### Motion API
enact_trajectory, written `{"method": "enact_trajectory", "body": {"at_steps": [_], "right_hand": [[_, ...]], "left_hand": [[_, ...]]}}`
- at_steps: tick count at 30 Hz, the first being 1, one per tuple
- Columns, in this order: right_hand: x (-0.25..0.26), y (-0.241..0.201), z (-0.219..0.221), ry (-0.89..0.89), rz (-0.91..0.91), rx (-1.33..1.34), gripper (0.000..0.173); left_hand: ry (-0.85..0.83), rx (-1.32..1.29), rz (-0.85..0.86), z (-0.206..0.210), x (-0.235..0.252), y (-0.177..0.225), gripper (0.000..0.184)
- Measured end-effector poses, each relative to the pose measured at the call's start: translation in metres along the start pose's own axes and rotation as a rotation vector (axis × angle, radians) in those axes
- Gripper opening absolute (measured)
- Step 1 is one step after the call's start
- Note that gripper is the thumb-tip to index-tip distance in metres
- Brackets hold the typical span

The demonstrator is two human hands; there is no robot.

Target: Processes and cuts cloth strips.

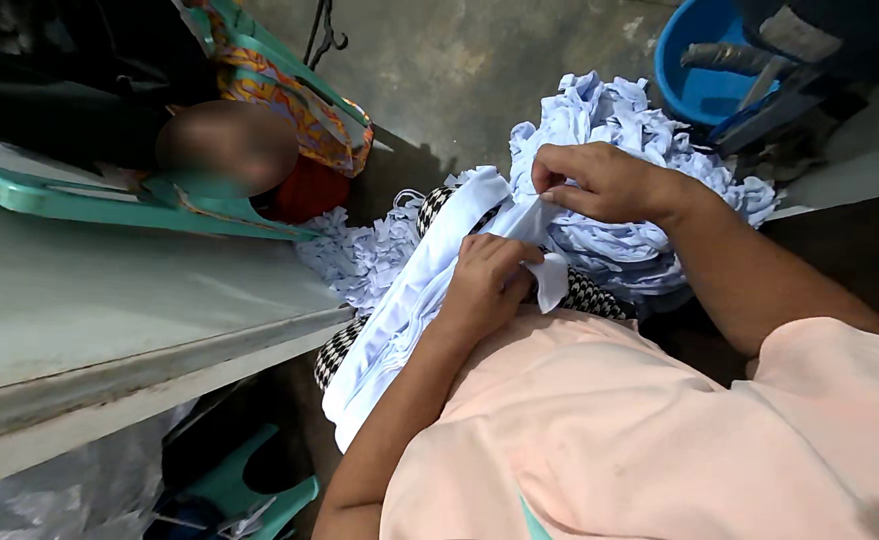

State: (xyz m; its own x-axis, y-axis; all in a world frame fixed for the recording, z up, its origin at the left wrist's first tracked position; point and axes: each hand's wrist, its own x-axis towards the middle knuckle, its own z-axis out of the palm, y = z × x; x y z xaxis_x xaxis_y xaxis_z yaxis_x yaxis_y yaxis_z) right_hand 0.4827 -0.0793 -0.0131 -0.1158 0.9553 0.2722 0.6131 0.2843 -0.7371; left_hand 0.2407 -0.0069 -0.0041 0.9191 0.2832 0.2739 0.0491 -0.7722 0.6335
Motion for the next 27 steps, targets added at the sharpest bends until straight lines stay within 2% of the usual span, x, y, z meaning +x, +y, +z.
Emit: {"method": "enact_trajectory", "body": {"at_steps": [3, 7, 11, 17, 19, 24, 27], "right_hand": [[0.005, -0.005, -0.003, -0.015, 0.033, 0.080, 0.013], [0.005, -0.004, 0.000, 0.091, 0.068, 0.095, 0.016], [0.004, 0.001, 0.000, 0.126, 0.028, 0.058, 0.015], [0.005, -0.002, -0.002, 0.078, 0.054, 0.075, 0.021], [0.005, -0.002, 0.000, 0.090, 0.117, 0.187, 0.023], [0.001, 0.001, 0.009, 0.070, 0.313, 0.719, 0.025], [-0.004, 0.005, 0.014, 0.071, 0.347, 0.819, 0.029]], "left_hand": [[-0.027, -0.058, -0.179, -0.008, 0.014, 0.009, 0.018], [0.018, -0.134, -0.358, -0.010, 0.023, 0.007, 0.017], [0.009, -0.022, -0.333, -0.008, 0.021, 0.003, 0.016], [-0.057, -0.048, -0.312, -0.010, 0.022, 0.002, 0.017], [-0.041, -0.084, -0.292, -0.010, 0.023, 0.002, 0.015], [0.000, -0.157, -0.336, -0.009, 0.021, -0.006, 0.014], [0.005, -0.164, -0.359, -0.010, 0.023, -0.006, 0.015]]}}
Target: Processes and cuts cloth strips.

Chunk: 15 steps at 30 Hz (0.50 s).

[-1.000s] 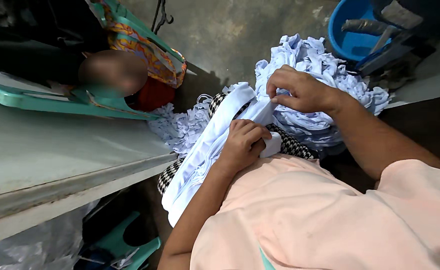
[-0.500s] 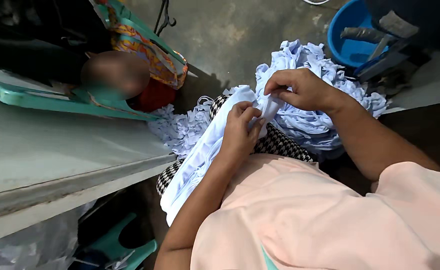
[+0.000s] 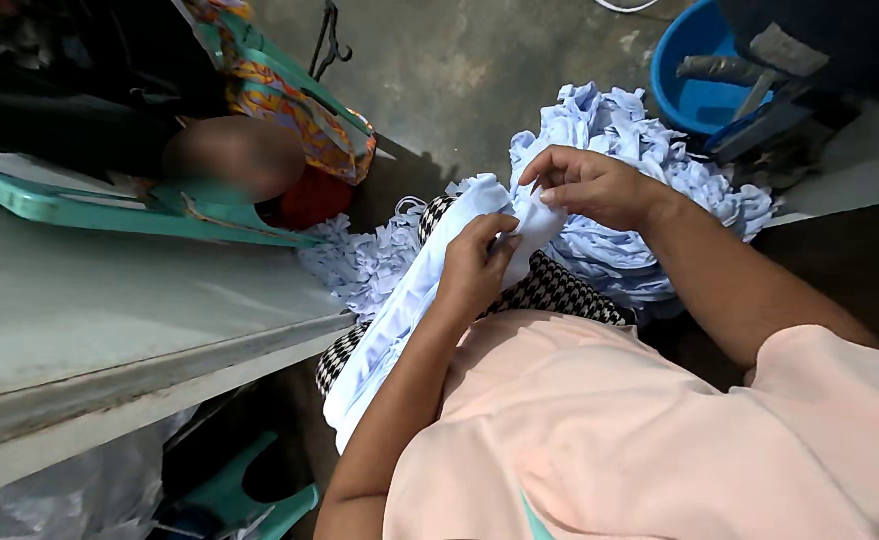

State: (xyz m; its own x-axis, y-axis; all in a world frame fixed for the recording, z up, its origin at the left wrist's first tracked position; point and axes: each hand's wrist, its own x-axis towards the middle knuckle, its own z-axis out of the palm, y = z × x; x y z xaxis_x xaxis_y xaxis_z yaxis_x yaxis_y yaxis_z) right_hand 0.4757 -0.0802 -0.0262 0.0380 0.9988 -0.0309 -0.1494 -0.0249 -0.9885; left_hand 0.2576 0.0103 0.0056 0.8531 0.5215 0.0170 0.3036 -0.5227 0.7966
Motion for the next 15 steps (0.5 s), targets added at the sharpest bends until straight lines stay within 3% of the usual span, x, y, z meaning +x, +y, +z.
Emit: {"method": "enact_trajectory", "body": {"at_steps": [7, 11, 15], "right_hand": [[-0.002, 0.010, 0.001, 0.140, -0.133, 0.010, 0.023], [-0.001, 0.008, 0.004, 0.216, -0.202, -0.014, 0.021], [-0.001, 0.002, 0.004, 0.218, -0.295, -0.187, 0.020]], "left_hand": [[-0.037, -0.017, 0.235, -0.003, -0.001, 0.010, 0.015], [-0.119, -0.042, 0.237, 0.000, -0.004, 0.011, 0.021], [-0.010, 0.079, 0.162, 0.001, -0.004, 0.008, 0.017]]}}
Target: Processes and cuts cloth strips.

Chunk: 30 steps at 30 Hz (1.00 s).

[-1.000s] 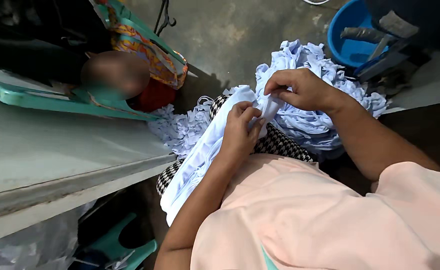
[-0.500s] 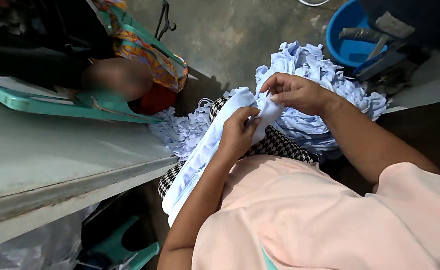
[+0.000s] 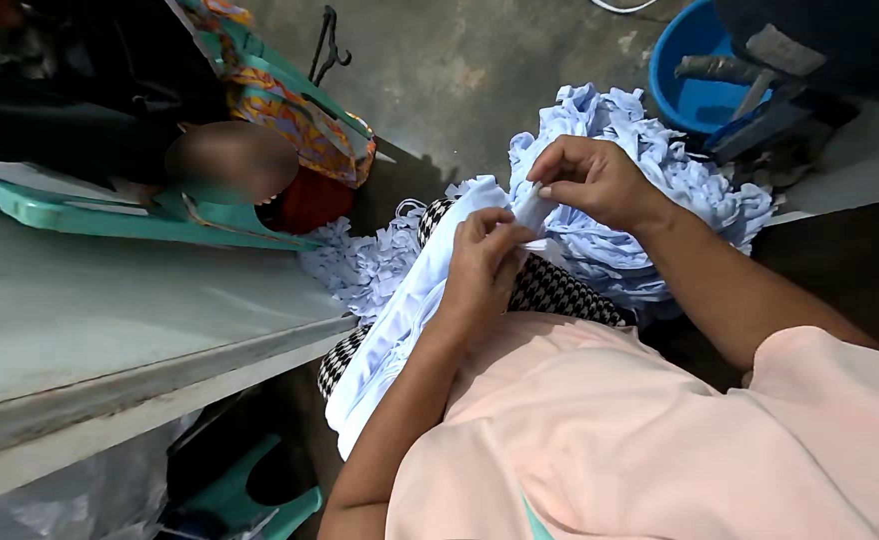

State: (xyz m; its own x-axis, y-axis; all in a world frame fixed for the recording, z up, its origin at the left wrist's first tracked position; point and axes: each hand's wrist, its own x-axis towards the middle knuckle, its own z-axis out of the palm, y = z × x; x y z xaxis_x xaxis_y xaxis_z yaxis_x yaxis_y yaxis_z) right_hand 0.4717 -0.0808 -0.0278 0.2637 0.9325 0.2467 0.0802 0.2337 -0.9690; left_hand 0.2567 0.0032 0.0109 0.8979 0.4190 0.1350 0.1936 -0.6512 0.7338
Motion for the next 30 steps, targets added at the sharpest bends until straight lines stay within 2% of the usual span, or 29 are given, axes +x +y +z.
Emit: {"method": "enact_trajectory", "body": {"at_steps": [2, 5, 9, 14, 16, 18, 21, 23, 27, 30], "right_hand": [[0.002, -0.005, 0.001, -0.026, -0.024, -0.055, 0.022], [0.005, -0.014, 0.003, -0.087, -0.060, -0.073, 0.022], [0.007, -0.019, 0.008, -0.134, -0.066, 0.114, 0.027], [-0.001, -0.008, 0.010, -0.302, 0.215, 0.279, 0.052], [-0.005, -0.001, 0.012, -0.367, 0.293, 0.302, 0.056], [-0.008, 0.003, 0.016, -0.385, 0.318, 0.314, 0.048], [-0.009, 0.006, 0.019, -0.365, 0.336, 0.302, 0.021], [-0.009, 0.007, 0.022, -0.350, 0.332, 0.324, 0.009], [-0.008, 0.014, 0.028, -0.251, 0.262, 0.424, 0.005], [-0.006, 0.013, 0.030, -0.166, 0.261, 0.525, 0.008]], "left_hand": [[0.007, 0.006, -0.042, -0.004, 0.001, -0.003, 0.013], [-0.022, -0.117, -0.070, -0.006, 0.002, -0.005, 0.012], [-0.007, -0.389, -0.092, -0.005, 0.001, -0.012, 0.014], [0.027, -0.695, -0.092, -0.014, -0.005, -0.016, 0.011], [0.036, -0.770, -0.085, -0.017, -0.007, -0.019, 0.012], [0.046, -0.822, -0.088, -0.019, -0.007, -0.023, 0.012], [0.065, -0.891, -0.100, -0.021, -0.008, -0.026, 0.014], [0.068, -0.922, -0.108, -0.022, -0.008, -0.026, 0.013], [0.068, -0.954, -0.105, -0.020, -0.007, -0.026, 0.012], [0.089, -0.858, -0.052, -0.024, -0.006, -0.025, 0.010]]}}
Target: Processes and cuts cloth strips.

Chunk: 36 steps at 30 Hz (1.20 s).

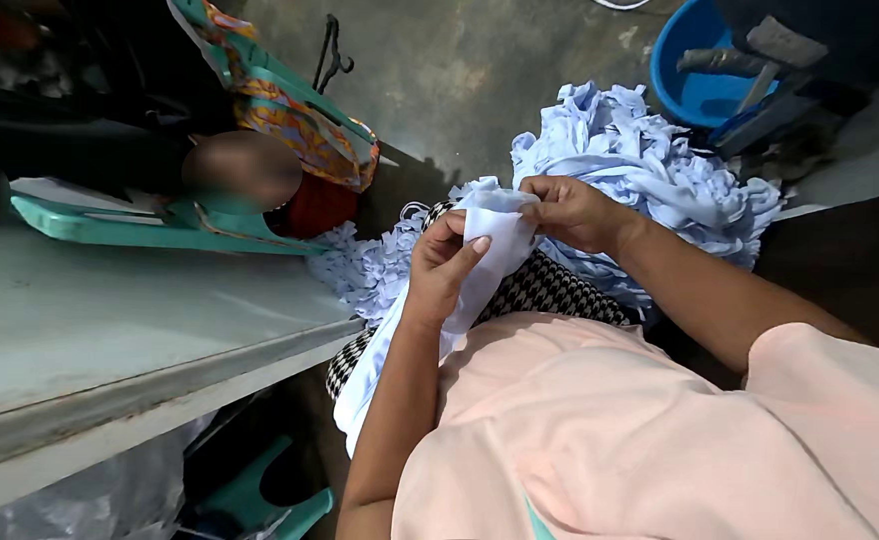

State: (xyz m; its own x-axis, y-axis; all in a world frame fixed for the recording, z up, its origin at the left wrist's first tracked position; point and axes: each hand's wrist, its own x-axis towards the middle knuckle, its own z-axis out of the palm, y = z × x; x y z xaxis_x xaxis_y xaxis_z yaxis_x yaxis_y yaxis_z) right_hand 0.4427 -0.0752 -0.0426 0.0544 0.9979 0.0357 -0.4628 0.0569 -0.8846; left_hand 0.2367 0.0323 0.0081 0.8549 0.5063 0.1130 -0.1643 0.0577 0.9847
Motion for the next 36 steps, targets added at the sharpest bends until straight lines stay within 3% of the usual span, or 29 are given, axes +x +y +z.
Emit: {"method": "enact_trajectory", "body": {"at_steps": [2, 5, 9, 14, 16, 20, 23, 31, 36], "right_hand": [[-0.001, 0.000, 0.000, 0.034, 0.014, -0.004, 0.004], [-0.003, 0.002, 0.000, 0.108, 0.064, -0.027, 0.012], [-0.004, 0.004, 0.003, 0.196, 0.091, -0.010, 0.005], [-0.003, 0.005, 0.007, 0.101, 0.031, -0.103, 0.008], [-0.002, 0.003, 0.010, 0.121, -0.001, -0.200, 0.005], [0.003, 0.004, 0.002, 0.199, 0.017, -0.319, 0.008], [0.001, 0.005, -0.004, 0.204, 0.029, -0.338, 0.015], [0.005, 0.014, -0.008, 0.171, -0.059, -0.398, 0.008], [0.008, 0.009, -0.011, 0.112, -0.097, -0.442, 0.018]], "left_hand": [[0.000, 0.049, 0.053, -0.002, 0.001, 0.004, 0.010], [0.002, 0.094, 0.087, -0.005, 0.000, 0.010, 0.014], [-0.014, 0.099, 0.088, -0.007, -0.001, 0.015, 0.016], [-0.050, 0.074, 0.065, -0.005, -0.004, 0.019, 0.017], [-0.039, 0.069, 0.048, 0.001, -0.007, 0.025, 0.019], [-0.172, -0.036, 0.099, -0.014, -0.010, 0.025, 0.013], [-0.167, -0.059, 0.115, -0.020, -0.014, 0.031, 0.015], [-0.126, -0.080, 0.122, -0.022, -0.017, 0.033, 0.017], [-0.172, -0.051, 0.096, -0.021, -0.018, 0.033, 0.015]]}}
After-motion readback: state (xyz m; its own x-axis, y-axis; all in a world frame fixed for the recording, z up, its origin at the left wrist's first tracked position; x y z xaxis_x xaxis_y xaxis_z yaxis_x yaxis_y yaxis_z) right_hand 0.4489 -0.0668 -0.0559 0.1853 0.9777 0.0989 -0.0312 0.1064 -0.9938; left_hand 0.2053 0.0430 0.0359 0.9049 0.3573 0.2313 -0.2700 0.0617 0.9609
